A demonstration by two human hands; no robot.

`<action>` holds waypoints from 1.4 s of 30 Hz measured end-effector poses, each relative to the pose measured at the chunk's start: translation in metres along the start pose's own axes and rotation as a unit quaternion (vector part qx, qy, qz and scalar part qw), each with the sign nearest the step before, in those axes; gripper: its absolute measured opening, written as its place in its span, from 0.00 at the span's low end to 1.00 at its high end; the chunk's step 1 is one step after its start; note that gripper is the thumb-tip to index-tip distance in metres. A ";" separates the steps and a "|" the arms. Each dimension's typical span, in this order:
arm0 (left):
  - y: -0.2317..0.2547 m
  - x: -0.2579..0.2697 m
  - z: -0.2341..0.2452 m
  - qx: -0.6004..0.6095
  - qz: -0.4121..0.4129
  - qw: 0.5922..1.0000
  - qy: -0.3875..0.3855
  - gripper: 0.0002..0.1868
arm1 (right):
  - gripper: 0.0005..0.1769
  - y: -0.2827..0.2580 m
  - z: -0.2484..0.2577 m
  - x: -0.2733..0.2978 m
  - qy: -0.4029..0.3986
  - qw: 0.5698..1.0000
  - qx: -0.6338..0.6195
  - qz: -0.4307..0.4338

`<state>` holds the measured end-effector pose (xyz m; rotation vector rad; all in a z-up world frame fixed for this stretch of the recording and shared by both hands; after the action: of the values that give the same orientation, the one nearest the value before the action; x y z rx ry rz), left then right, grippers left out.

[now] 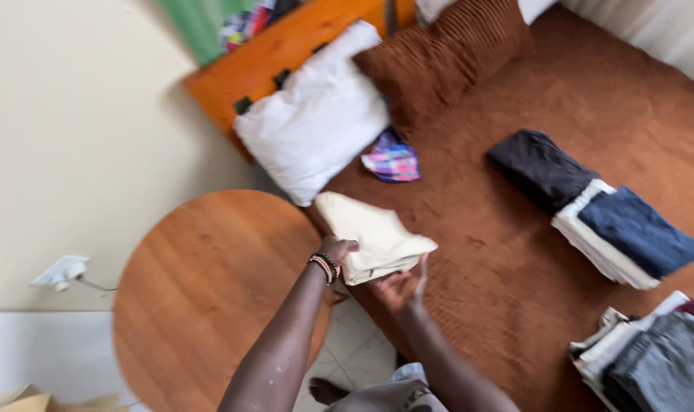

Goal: The person takes folded clothes from a bed, refines the fold on a table, and places them into a wardrobe shelf.

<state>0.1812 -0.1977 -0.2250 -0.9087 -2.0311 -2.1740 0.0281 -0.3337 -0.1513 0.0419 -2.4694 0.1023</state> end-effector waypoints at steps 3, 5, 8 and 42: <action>0.067 0.052 0.060 0.152 -0.074 0.985 -0.043 0.29 | 0.37 0.011 0.050 -0.087 -0.406 0.910 -0.080 -0.012; 0.076 0.080 0.113 0.167 -0.095 0.981 -0.040 0.30 | 0.41 0.041 -0.012 -0.063 -0.256 0.967 0.006 0.022; 0.050 0.120 0.190 0.171 -0.115 0.979 0.003 0.32 | 0.40 0.092 -0.033 -0.064 -0.063 0.984 0.159 0.057; -0.048 0.260 0.267 -0.557 -0.242 0.783 0.135 0.53 | 0.47 0.259 -0.043 -0.119 -0.251 0.179 0.914 0.265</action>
<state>0.0501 0.1484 -0.1630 0.0550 -0.7061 -3.5397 0.1337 -0.0718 -0.2079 0.2299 -0.7974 3.4530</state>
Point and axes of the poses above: each hand's wrist, its own x-axis away from the middle knuckle, its own z-axis out of the back of the hand, y = z × x, the point moved 3 cm from there along -x, towards the middle knuckle, and after that the axes turned 12 degrees about -z, right-handed, at the moved point
